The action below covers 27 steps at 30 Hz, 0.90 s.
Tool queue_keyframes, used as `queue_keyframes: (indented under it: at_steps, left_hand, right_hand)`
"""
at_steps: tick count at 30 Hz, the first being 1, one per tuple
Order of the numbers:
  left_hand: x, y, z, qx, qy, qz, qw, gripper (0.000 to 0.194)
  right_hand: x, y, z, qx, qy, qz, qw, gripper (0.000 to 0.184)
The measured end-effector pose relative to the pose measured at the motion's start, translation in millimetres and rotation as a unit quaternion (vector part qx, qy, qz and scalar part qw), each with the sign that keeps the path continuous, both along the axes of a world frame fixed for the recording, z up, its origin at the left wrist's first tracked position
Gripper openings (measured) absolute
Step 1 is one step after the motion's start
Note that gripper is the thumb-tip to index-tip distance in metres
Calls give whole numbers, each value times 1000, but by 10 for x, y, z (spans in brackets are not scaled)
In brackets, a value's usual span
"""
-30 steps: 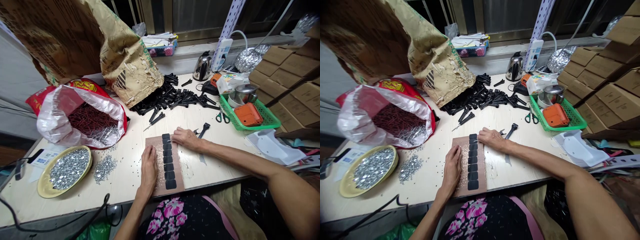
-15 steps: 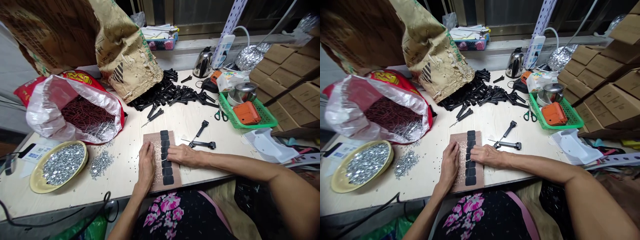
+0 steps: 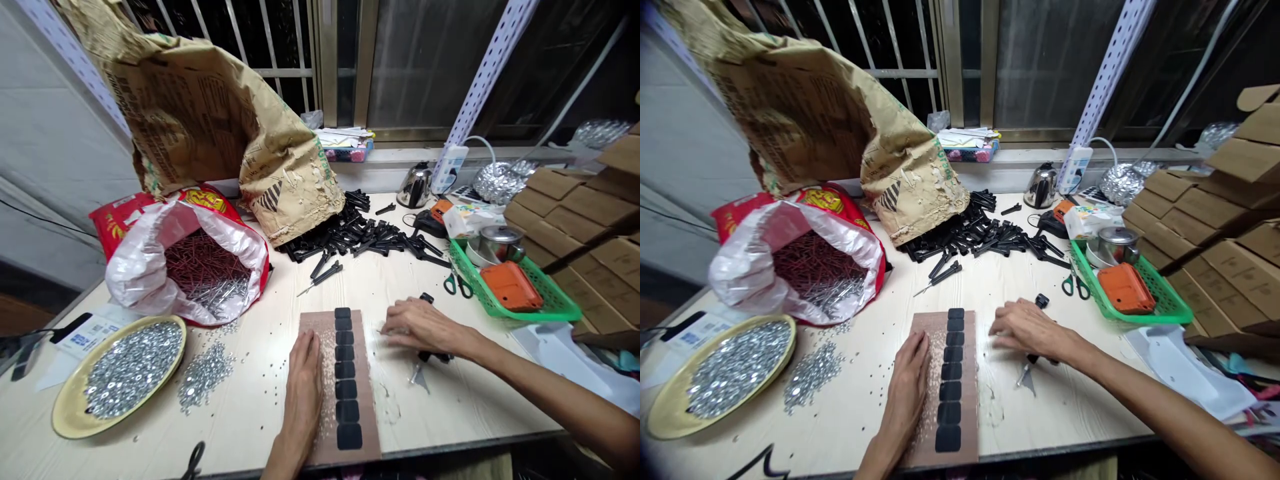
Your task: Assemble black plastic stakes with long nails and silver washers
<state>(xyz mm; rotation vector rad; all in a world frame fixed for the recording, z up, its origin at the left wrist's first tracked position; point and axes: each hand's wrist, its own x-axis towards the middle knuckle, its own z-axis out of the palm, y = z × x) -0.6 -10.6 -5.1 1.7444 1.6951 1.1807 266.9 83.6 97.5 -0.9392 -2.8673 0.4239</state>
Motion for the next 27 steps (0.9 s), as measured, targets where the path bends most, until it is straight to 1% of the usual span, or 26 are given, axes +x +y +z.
queue_keyframes:
  at_steps: [1, 3, 4, 6, 9, 11, 14, 16, 18, 20, 24, 27]
  left_hand:
    - [11, -1, 11, 6, 23, 3, 1000, 40]
    - [32, -16, 64, 15, 77, 10, 997, 40]
    - [35, -30, 106, 18, 94, 14, 995, 39]
    - [9, -70, 213, 22, 107, 32, 993, 37]
    - [-162, -142, 383, 24, 138, 71, 988, 31]
    - [-367, -194, 459, 19, 179, 103, 978, 27]
    - [-733, -261, 496, -5, 256, 159, 953, 24]
    - [-940, -274, 482, -24, 303, 187, 934, 26]
    - [-1077, -251, 457, -39, 345, 194, 918, 27]
    - [-1142, -209, 432, -56, 385, 186, 902, 26]
    - [-1151, -154, 393, -85, 444, 166, 877, 24]
    - [-1147, -156, 379, -83, 454, 156, 874, 24]
  right_hand:
    - [-74, 136, 3, 26, 15, -15, 999, 23]
    - [-358, 430, -63, 83, 49, -32, 995, 31]
    - [-548, 572, -128, 109, 63, -29, 992, 33]
    - [-956, 814, -291, 150, 67, 6, 986, 31]
    - [-1449, 1017, -530, 187, 14, 52, 981, 22]
    - [-1613, 1070, -646, 201, -30, 64, 977, 18]
    - [-1625, 1107, -749, 212, -46, 75, 973, 16]
    - [-1541, 1111, -773, 215, -27, 74, 973, 17]
    - [-1434, 1094, -759, 218, 9, 67, 974, 20]
    - [-1335, 1054, -713, 228, 57, 50, 971, 23]
    - [-1226, 925, -583, 253, 140, 4, 957, 27]
    - [-1242, 750, -497, 226, 174, -30, 958, 28]
